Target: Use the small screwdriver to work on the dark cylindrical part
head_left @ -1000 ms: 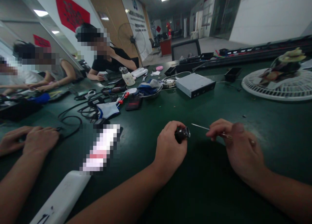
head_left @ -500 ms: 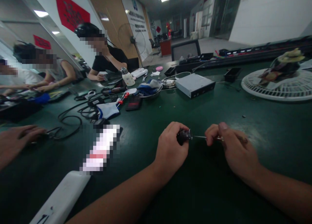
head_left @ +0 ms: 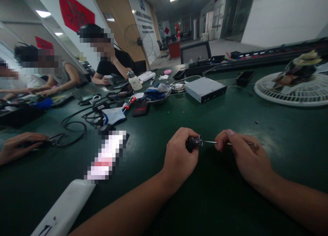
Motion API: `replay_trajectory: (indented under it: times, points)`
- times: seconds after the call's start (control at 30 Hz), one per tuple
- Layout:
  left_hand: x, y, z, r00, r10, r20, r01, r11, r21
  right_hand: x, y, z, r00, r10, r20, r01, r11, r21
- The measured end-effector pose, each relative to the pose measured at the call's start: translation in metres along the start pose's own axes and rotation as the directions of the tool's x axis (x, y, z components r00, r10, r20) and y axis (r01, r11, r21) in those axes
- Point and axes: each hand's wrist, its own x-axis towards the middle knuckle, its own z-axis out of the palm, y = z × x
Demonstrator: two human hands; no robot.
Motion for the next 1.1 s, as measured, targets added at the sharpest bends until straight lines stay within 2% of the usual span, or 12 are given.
replay_trajectory:
  times: [0.23,0.4,0.53,0.63,0.7,0.8,0.87,0.97,1.1]
  points:
    - [0.000,0.000,0.000,1.000,0.006,0.014,-0.007,1.000,0.011,0.001,0.008,0.001,0.999,-0.038,-0.021,0.041,0.989,0.141]
    - [0.000,0.000,0.001,1.000,-0.011,-0.018,0.011,1.000,0.022,0.000,-0.001,0.002,0.999,-0.031,-0.024,0.030,0.999,-0.036]
    - [0.000,-0.001,0.002,0.997,-0.072,-0.038,0.073,0.997,0.029,-0.002,-0.003,0.000,0.993,-0.109,-0.042,0.105,0.991,-0.080]
    - [0.000,-0.002,0.003,0.992,-0.116,-0.052,0.118,0.992,0.036,-0.002,0.000,0.001,0.993,-0.091,-0.068,0.081,0.986,-0.145]
    - [-0.001,-0.002,0.004,0.990,-0.128,-0.065,0.130,0.991,0.036,-0.001,0.002,0.003,0.996,-0.083,-0.017,0.077,0.972,-0.224]
    - [-0.002,-0.003,0.006,0.988,-0.139,-0.073,0.141,0.990,0.031,0.000,0.005,0.007,0.987,-0.118,0.109,0.151,0.907,-0.393]
    - [-0.002,-0.003,0.006,0.987,-0.139,-0.075,0.141,0.990,0.028,0.000,0.007,0.009,0.980,-0.136,0.148,0.191,0.863,-0.468]
    - [-0.002,-0.003,0.006,0.988,-0.137,-0.065,0.140,0.990,0.035,0.000,0.008,0.010,0.978,-0.121,0.168,0.190,0.848,-0.494]
    - [-0.002,-0.003,0.005,0.990,-0.137,-0.043,0.139,0.989,0.046,0.000,0.006,0.008,0.981,-0.087,0.171,0.153,0.892,-0.425]
